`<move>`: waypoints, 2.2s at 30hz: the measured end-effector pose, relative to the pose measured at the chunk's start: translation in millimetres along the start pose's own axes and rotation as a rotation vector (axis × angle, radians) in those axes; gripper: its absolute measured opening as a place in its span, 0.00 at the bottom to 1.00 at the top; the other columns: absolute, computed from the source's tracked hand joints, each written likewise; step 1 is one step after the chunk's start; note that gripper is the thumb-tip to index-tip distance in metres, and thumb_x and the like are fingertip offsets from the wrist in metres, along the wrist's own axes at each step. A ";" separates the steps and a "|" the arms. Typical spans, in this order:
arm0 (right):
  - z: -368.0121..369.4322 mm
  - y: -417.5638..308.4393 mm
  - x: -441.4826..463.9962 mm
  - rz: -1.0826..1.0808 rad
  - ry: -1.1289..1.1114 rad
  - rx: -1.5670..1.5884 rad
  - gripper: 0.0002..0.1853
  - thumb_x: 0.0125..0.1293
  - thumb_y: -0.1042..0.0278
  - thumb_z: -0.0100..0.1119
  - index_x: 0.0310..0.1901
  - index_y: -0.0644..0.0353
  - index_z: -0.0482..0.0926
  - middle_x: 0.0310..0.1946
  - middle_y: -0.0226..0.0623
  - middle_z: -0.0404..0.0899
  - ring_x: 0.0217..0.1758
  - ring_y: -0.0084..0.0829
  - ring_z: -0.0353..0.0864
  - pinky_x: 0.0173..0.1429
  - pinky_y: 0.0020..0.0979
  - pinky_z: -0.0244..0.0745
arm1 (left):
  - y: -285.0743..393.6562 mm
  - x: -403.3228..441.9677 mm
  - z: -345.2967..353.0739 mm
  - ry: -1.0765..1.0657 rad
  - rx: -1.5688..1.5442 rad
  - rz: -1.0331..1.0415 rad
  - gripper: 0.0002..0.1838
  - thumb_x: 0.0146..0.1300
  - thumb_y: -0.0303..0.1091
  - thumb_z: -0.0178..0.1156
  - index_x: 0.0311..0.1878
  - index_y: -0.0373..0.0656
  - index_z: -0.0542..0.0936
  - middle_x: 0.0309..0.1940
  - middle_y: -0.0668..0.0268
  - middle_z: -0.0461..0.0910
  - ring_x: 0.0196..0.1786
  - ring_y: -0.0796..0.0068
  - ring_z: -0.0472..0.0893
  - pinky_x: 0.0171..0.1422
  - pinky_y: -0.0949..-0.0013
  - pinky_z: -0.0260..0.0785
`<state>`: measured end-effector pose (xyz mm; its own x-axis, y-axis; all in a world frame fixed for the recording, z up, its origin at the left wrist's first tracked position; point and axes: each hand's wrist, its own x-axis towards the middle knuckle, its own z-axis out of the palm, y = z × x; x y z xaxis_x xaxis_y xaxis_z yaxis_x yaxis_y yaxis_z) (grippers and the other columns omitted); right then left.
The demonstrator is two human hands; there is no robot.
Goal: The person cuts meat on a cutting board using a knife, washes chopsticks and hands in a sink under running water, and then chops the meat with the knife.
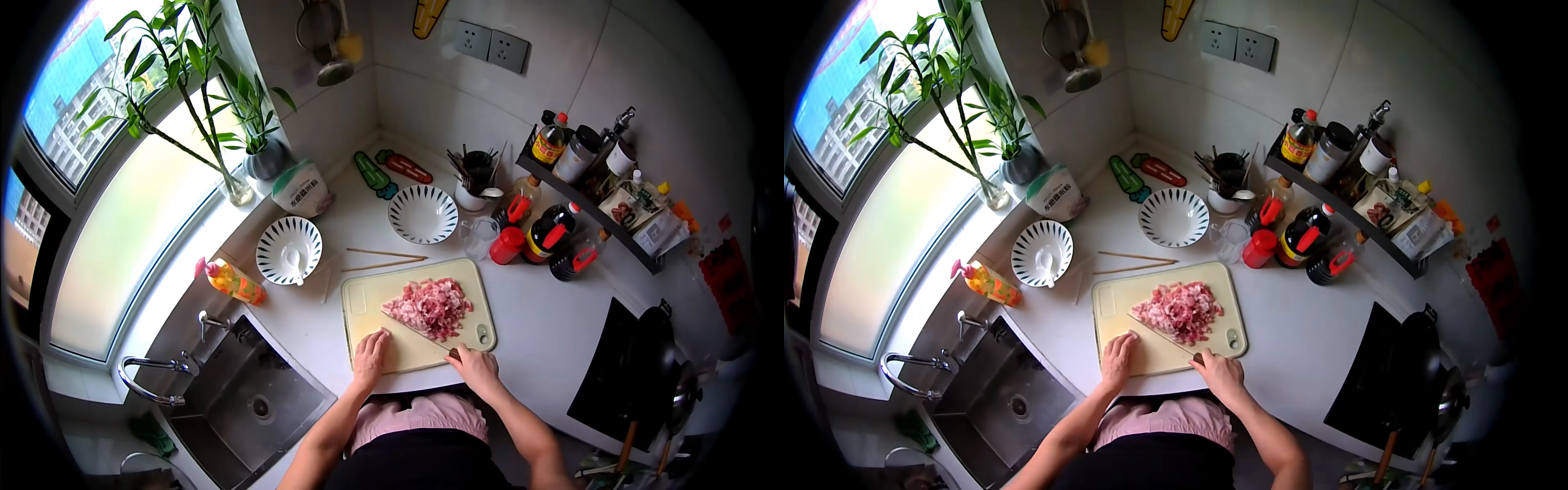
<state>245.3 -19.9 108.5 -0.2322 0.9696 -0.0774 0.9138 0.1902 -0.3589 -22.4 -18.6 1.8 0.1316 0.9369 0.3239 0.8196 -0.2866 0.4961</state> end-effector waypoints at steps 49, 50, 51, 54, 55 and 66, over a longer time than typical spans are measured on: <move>3.8 20.5 -20.4 0.138 -0.033 0.054 0.23 0.65 0.43 0.61 0.35 0.60 0.74 0.23 0.47 0.82 0.29 0.54 0.83 0.32 0.51 0.75 | 3.2 -4.1 -3.3 -0.009 0.133 0.011 0.26 0.55 0.26 0.56 0.60 0.46 0.76 0.59 0.65 0.74 0.64 0.59 0.71 0.67 0.57 0.62; 3.5 20.3 -19.1 0.131 0.005 0.045 0.23 0.65 0.43 0.62 0.35 0.60 0.74 0.23 0.47 0.81 0.29 0.54 0.82 0.31 0.51 0.75 | 2.9 -3.3 -3.5 -0.008 0.134 0.008 0.26 0.56 0.26 0.56 0.61 0.48 0.77 0.60 0.66 0.74 0.64 0.59 0.71 0.67 0.58 0.62; 1.7 17.2 -17.9 0.131 0.007 0.046 0.23 0.65 0.43 0.62 0.35 0.60 0.74 0.23 0.47 0.81 0.29 0.54 0.82 0.31 0.51 0.75 | 3.1 -2.7 -4.6 -0.008 0.134 0.010 0.26 0.56 0.26 0.56 0.61 0.48 0.77 0.60 0.66 0.74 0.64 0.59 0.71 0.67 0.58 0.62; 5.3 -3.7 -18.3 0.049 0.087 0.151 0.22 0.64 0.45 0.64 0.34 0.59 0.74 0.21 0.46 0.81 0.27 0.51 0.83 0.29 0.47 0.75 | 0.2 -3.6 -6.2 -0.039 0.041 0.014 0.26 0.56 0.25 0.55 0.60 0.47 0.77 0.59 0.64 0.74 0.64 0.59 0.71 0.68 0.58 0.63; 7.8 -11.2 -18.0 0.040 0.092 0.148 0.22 0.64 0.45 0.64 0.34 0.59 0.74 0.21 0.46 0.81 0.26 0.51 0.83 0.28 0.47 0.75 | -2.0 -3.5 -4.2 -0.021 0.008 0.016 0.25 0.56 0.24 0.55 0.60 0.46 0.77 0.59 0.63 0.75 0.63 0.58 0.71 0.67 0.57 0.64; -9.5 -35.1 -25.6 -0.049 0.036 -0.075 0.19 0.65 0.45 0.62 0.37 0.54 0.74 0.20 0.38 0.82 0.22 0.42 0.84 0.26 0.41 0.76 | -12.5 -10.2 6.6 -0.033 0.065 -0.019 0.22 0.56 0.24 0.55 0.57 0.36 0.77 0.56 0.57 0.75 0.61 0.54 0.72 0.67 0.56 0.66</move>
<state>222.3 -49.9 131.9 -0.2662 0.9635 -0.0278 0.9245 0.2470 -0.2902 -30.4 -23.3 -12.9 0.1332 0.9484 0.2877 0.8566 -0.2562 0.4479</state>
